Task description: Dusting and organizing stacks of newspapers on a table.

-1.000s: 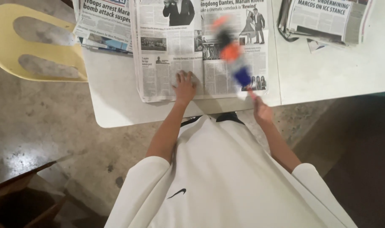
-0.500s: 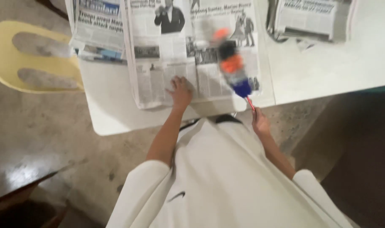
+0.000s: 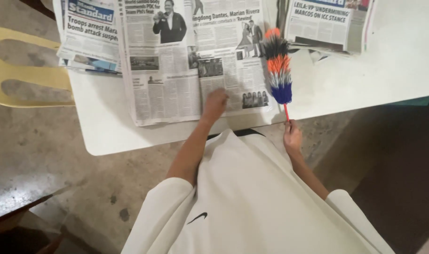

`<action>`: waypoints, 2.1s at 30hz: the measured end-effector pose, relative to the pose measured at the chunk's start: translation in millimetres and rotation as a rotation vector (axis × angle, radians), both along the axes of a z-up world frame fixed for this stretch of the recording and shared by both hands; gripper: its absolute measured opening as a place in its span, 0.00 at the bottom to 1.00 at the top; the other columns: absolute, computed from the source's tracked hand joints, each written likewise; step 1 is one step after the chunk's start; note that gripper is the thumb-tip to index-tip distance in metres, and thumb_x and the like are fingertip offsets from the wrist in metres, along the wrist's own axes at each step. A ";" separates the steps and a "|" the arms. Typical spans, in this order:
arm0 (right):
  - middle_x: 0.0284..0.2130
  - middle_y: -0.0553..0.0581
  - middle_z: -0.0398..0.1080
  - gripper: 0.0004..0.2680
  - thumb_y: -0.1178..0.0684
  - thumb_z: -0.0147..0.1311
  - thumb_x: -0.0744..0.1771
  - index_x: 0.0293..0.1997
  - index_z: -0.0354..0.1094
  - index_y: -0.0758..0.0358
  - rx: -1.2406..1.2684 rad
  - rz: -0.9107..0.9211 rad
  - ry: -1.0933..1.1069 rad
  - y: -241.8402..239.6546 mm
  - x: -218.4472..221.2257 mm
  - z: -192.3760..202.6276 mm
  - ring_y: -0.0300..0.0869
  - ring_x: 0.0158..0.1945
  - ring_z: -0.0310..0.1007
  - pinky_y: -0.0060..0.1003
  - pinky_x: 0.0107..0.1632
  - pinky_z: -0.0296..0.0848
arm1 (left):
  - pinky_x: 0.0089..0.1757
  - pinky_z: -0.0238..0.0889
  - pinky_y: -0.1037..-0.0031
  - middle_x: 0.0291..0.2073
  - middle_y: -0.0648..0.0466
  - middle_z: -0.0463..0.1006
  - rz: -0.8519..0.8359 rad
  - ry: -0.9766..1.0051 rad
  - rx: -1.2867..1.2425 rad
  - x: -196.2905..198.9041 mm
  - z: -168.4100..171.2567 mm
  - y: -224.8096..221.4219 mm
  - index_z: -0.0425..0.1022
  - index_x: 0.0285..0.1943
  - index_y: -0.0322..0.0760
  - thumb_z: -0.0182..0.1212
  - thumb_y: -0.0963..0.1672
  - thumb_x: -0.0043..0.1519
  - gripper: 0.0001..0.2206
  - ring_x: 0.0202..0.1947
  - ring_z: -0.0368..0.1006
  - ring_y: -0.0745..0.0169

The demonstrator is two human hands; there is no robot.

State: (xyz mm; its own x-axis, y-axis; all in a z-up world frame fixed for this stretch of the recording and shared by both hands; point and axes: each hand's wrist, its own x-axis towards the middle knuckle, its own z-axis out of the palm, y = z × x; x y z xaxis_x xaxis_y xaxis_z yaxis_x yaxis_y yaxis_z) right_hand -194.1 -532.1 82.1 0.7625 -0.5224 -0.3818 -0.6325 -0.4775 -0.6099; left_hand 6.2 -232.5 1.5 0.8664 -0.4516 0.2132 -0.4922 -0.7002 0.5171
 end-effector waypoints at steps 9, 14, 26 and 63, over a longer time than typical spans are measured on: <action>0.33 0.65 0.72 0.11 0.44 0.38 0.74 0.52 0.68 0.55 0.039 0.035 -0.018 -56.5 32.9 11.0 0.59 0.38 0.72 0.53 0.42 0.67 | 0.66 0.36 0.28 0.74 0.63 0.62 -0.123 0.237 0.160 -27.3 -2.8 -89.0 0.76 0.64 0.60 0.74 0.52 0.53 0.27 0.77 0.48 0.44; 0.31 0.62 0.69 0.10 0.48 0.39 0.74 0.51 0.67 0.57 0.030 0.072 -0.008 -86.7 40.7 3.7 0.54 0.34 0.69 0.48 0.41 0.66 | 0.67 0.32 0.30 0.67 0.68 0.71 -0.012 0.215 0.035 -35.0 -10.6 -94.2 0.81 0.57 0.59 0.68 0.48 0.61 0.14 0.75 0.53 0.52; 0.25 0.63 0.66 0.09 0.57 0.41 0.72 0.55 0.67 0.55 0.023 0.201 -0.390 -88.1 81.0 8.7 0.55 0.29 0.69 0.48 0.40 0.69 | 0.64 0.57 0.50 0.63 0.36 0.71 0.848 0.535 -1.149 10.9 15.7 -48.2 0.69 0.68 0.28 0.62 0.44 0.69 0.20 0.67 0.64 0.38; 0.32 0.67 0.74 0.19 0.63 0.53 0.69 0.70 0.56 0.64 0.852 0.424 -0.127 199.9 176.4 -55.2 0.51 0.27 0.77 0.44 0.23 0.79 | 0.62 0.37 0.23 0.78 0.34 0.41 0.539 0.607 0.035 19.9 0.6 148.6 0.52 0.80 0.40 0.41 0.60 0.72 0.33 0.78 0.38 0.33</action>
